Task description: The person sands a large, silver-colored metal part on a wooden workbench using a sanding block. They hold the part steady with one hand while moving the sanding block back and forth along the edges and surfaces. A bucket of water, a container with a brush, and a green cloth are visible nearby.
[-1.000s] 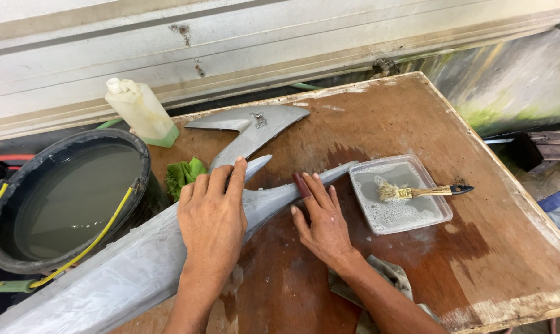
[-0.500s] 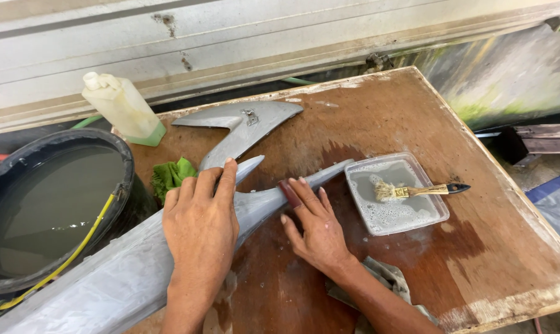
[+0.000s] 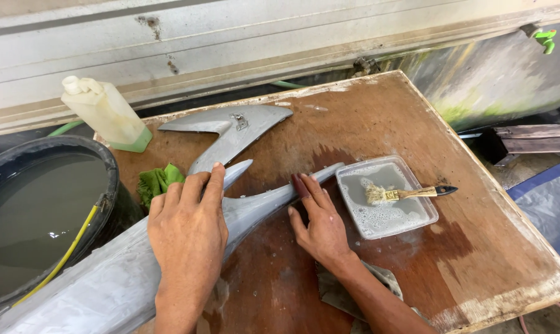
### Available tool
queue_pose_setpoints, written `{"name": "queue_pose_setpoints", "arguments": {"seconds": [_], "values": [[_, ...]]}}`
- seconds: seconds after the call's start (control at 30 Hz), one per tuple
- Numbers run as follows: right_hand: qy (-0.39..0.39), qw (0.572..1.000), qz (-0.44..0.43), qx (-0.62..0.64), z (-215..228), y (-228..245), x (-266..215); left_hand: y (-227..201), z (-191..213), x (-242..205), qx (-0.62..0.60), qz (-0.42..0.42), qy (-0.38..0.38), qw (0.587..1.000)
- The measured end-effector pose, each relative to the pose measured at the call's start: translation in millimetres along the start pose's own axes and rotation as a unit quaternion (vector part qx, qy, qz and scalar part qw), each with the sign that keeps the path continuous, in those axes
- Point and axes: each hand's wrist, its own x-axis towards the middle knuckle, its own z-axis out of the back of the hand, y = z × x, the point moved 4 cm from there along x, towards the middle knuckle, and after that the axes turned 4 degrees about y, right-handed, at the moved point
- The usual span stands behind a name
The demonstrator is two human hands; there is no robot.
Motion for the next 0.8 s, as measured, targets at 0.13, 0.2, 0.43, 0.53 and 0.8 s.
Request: {"name": "queue_pose_setpoints", "arguments": {"seconds": [0.13, 0.2, 0.43, 0.53, 0.8], "values": [[0.016, 0.997, -0.032, -0.063, 0, -13, 2, -1, 0, -1, 0.003, -0.003, 0.006, 1.0], [0.002, 1.0, -0.027, -0.014, 4, -16, 4, -1, 1, -2, -0.001, 0.001, 0.006, 1.0], [0.079, 0.994, -0.074, -0.003, 21, -23, 16, -1, 0, -3, 0.006, -0.001, -0.006, 1.0], [0.157, 0.969, -0.189, -0.038, 37, -53, 16, -2, -1, -5, 0.007, -0.007, -0.002, 1.0], [0.169, 0.951, -0.057, -0.251, 57, -129, -24, -4, 3, -6, -0.002, -0.01, -0.022, 1.0]]}}
